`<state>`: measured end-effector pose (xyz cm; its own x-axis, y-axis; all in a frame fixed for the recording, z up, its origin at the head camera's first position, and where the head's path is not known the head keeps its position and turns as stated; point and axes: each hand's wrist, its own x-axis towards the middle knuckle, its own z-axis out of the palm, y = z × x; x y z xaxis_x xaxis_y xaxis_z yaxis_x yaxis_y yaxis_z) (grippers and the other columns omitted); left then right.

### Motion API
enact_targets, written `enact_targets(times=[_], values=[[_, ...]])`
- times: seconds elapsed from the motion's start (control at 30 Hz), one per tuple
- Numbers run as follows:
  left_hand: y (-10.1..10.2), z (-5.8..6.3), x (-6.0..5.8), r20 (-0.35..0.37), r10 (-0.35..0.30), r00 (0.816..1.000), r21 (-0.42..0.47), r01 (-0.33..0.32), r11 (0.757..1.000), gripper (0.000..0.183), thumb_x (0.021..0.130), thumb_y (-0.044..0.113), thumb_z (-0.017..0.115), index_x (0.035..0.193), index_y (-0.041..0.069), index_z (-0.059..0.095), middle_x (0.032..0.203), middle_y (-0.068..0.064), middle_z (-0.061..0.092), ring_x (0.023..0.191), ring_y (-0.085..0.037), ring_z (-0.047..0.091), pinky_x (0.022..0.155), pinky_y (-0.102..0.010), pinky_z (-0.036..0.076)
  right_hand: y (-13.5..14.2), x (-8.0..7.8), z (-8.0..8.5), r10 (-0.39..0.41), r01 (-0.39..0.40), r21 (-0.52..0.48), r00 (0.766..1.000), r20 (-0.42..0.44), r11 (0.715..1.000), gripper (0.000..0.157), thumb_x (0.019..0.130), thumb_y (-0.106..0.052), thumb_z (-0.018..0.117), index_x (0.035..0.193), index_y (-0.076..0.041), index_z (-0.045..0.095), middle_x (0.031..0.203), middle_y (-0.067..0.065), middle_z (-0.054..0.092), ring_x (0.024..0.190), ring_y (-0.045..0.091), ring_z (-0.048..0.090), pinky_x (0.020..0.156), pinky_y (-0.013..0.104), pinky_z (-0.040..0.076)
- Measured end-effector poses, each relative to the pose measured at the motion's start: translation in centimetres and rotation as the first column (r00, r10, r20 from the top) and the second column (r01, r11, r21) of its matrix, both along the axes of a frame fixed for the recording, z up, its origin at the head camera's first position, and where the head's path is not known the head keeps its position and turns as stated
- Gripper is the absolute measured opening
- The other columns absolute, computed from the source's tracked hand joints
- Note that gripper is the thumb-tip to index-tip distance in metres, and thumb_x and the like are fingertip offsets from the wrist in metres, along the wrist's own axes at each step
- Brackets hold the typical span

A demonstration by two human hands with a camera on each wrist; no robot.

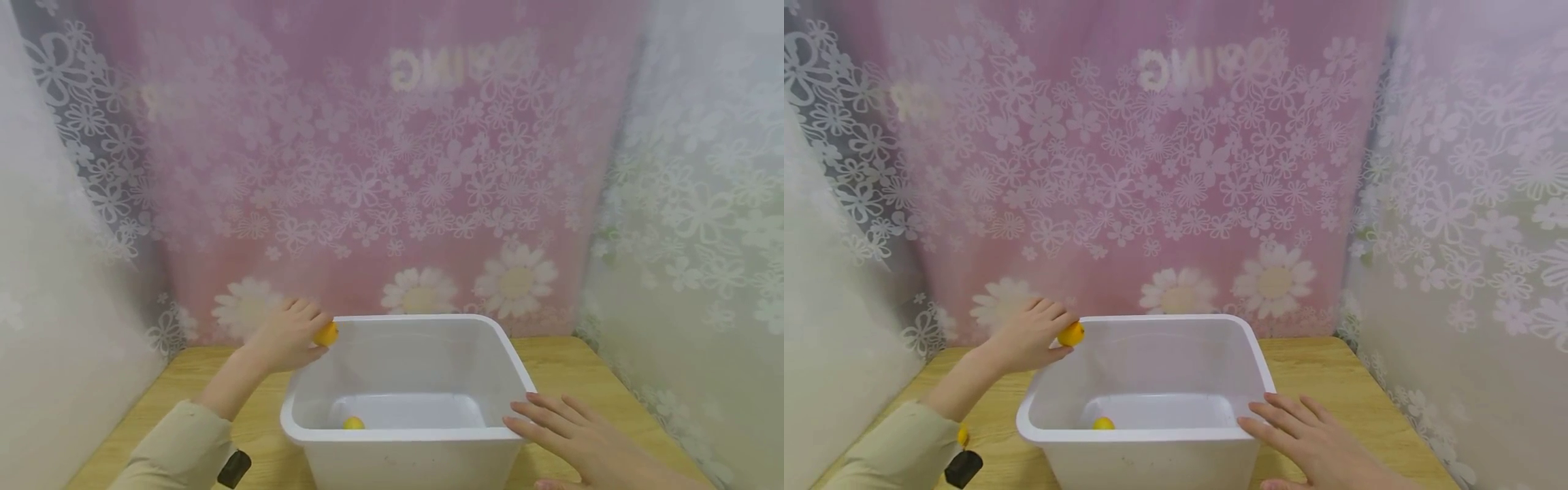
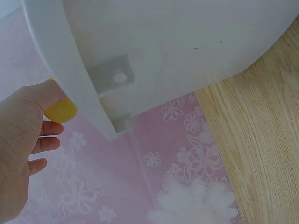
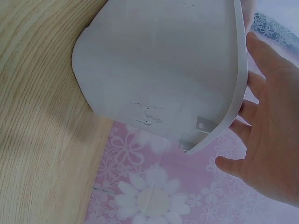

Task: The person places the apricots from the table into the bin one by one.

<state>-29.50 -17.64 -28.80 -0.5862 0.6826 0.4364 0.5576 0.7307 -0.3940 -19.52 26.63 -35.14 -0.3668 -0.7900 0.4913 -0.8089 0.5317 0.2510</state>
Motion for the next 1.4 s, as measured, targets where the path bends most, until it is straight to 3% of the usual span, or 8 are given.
enact_targets(times=[0.17, 0.4, 0.57, 0.9, 1.17, 1.4], values=[[0.5, -0.3, -0.1, 0.019, -0.012, 1.000, -0.016, 0.012, 1.000, 0.037, 0.075, 0.034, 0.074, 0.099, 0.012, 0.058, 0.085, 0.000, 0.051, 0.087, -0.024, 0.051, 0.086, -0.044, 0.040, -0.1, 0.1, -0.1, -0.008, 0.008, 0.009, 1.000, 0.018, 1.000, 0.069, 0.080, -0.046, 0.067, 0.138, -0.016, 0.045, 0.137, -0.002, 0.046, 0.137, 0.006, 0.018, 0.109, 0.020, -0.001], [0.8, -0.3, 0.0, -0.008, 0.037, 0.999, -0.061, -0.037, 0.997, 0.045, 0.078, 0.037, 0.071, 0.110, 0.008, 0.059, 0.091, -0.005, 0.055, 0.091, -0.027, 0.053, 0.086, -0.044, 0.041, -0.2, 0.1, -0.2, 0.002, -0.002, 0.000, 1.000, 0.011, 1.000, 0.068, 0.080, -0.046, 0.067, 0.138, -0.016, 0.045, 0.137, -0.002, 0.046, 0.137, 0.006, 0.019, 0.109, 0.019, -0.001], [0.1, -0.4, 0.4, -0.020, 0.044, 0.999, -0.015, -0.044, 0.999, 0.042, 0.077, 0.035, 0.072, 0.106, 0.007, 0.060, 0.092, -0.007, 0.056, 0.091, -0.029, 0.053, 0.084, -0.045, 0.040, -0.2, 0.0, -0.3, 0.013, -0.013, -0.005, 1.000, 0.018, 1.000, 0.069, 0.080, -0.046, 0.067, 0.137, -0.015, 0.045, 0.137, -0.002, 0.046, 0.137, 0.007, 0.019, 0.109, 0.020, -0.001], [-4.1, -1.9, 1.7, -0.014, 0.101, 0.995, 0.077, -0.099, 0.992, 0.034, 0.078, 0.029, 0.071, 0.099, 0.006, 0.059, 0.091, -0.008, 0.059, 0.087, -0.029, 0.053, 0.083, -0.047, 0.040, 0.0, -0.1, -0.3, 0.005, -0.005, -0.008, 1.000, 0.028, 1.000, 0.070, 0.080, -0.046, 0.067, 0.138, -0.015, 0.045, 0.138, -0.002, 0.045, 0.137, 0.007, 0.017, 0.110, 0.021, -0.002], [-7.5, -3.7, 3.7, 0.035, 0.187, 0.982, 0.108, -0.190, 0.976, 0.032, 0.079, 0.027, 0.071, 0.100, 0.005, 0.061, 0.094, -0.009, 0.061, 0.090, -0.030, 0.054, 0.086, -0.049, 0.040, 0.1, -0.2, -0.1, -0.006, 0.006, -0.003, 1.000, 0.013, 1.000, 0.069, 0.081, -0.050, 0.064, 0.138, -0.015, 0.045, 0.140, -0.004, 0.042, 0.138, 0.009, 0.017, 0.110, 0.022, -0.002], [-10.0, -6.1, 5.3, 0.067, 0.237, 0.969, 0.106, -0.243, 0.964, 0.036, 0.077, 0.028, 0.072, 0.100, 0.003, 0.061, 0.096, -0.011, 0.062, 0.091, -0.031, 0.056, 0.084, -0.050, 0.042, 0.0, -0.3, -0.1, 0.008, -0.008, -0.010, 0.999, 0.032, 1.000, 0.071, 0.079, -0.045, 0.069, 0.137, -0.014, 0.045, 0.141, -0.004, 0.041, 0.138, 0.007, 0.017, 0.109, 0.020, -0.003]])
